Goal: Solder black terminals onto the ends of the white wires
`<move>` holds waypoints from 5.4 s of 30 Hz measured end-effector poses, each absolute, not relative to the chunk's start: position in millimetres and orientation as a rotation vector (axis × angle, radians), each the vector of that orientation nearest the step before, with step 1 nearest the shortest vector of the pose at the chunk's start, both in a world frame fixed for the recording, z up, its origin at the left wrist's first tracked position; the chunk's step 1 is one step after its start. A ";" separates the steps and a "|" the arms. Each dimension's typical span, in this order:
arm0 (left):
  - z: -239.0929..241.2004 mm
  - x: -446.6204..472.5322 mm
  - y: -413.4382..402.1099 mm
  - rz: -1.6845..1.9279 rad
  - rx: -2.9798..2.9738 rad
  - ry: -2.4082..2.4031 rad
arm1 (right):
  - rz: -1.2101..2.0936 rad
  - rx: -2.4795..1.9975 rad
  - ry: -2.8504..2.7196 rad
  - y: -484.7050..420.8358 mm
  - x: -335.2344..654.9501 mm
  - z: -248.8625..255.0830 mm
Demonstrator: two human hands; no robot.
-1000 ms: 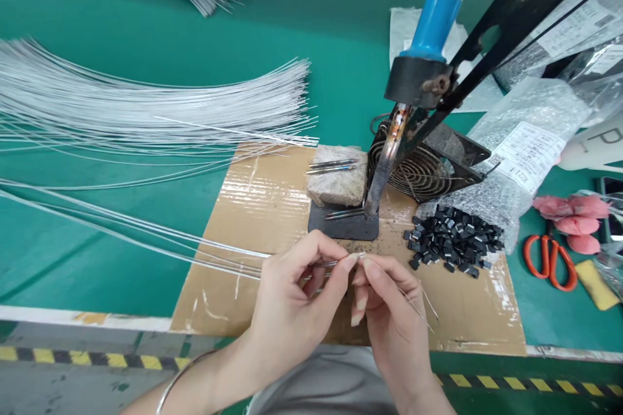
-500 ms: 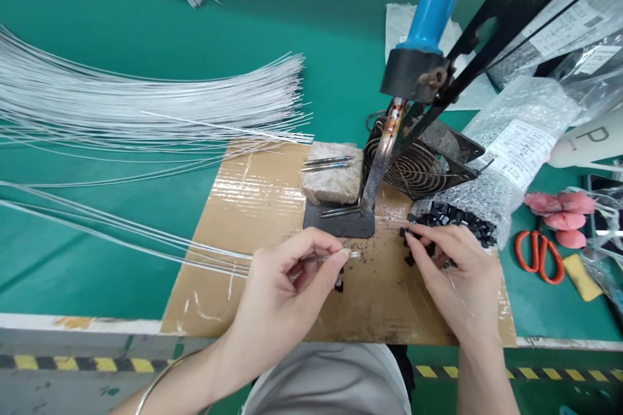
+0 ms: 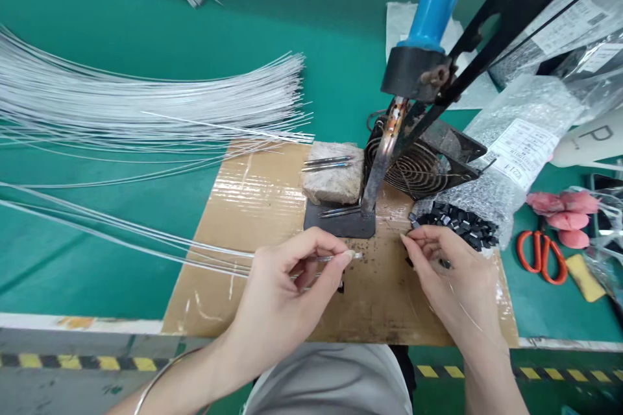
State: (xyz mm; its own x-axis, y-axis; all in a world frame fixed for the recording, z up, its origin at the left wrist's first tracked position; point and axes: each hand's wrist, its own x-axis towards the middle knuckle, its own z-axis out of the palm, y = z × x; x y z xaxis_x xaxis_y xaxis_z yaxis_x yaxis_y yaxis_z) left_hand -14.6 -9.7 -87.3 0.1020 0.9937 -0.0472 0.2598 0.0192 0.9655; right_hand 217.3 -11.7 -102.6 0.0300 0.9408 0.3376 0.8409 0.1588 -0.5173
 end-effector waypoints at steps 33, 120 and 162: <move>-88.3 -14.4 -6.7 0.991 1.435 1.321 | -0.135 -1.583 -2.037 6.6 210.5 -105.8; -78.5 -12.5 -4.9 0.937 1.370 1.294 | 1.264 -1.426 -0.619 -28.5 151.6 -76.2; -75.7 -3.8 7.2 1.002 1.227 1.240 | 0.962 -1.421 -1.162 -37.5 152.6 -92.2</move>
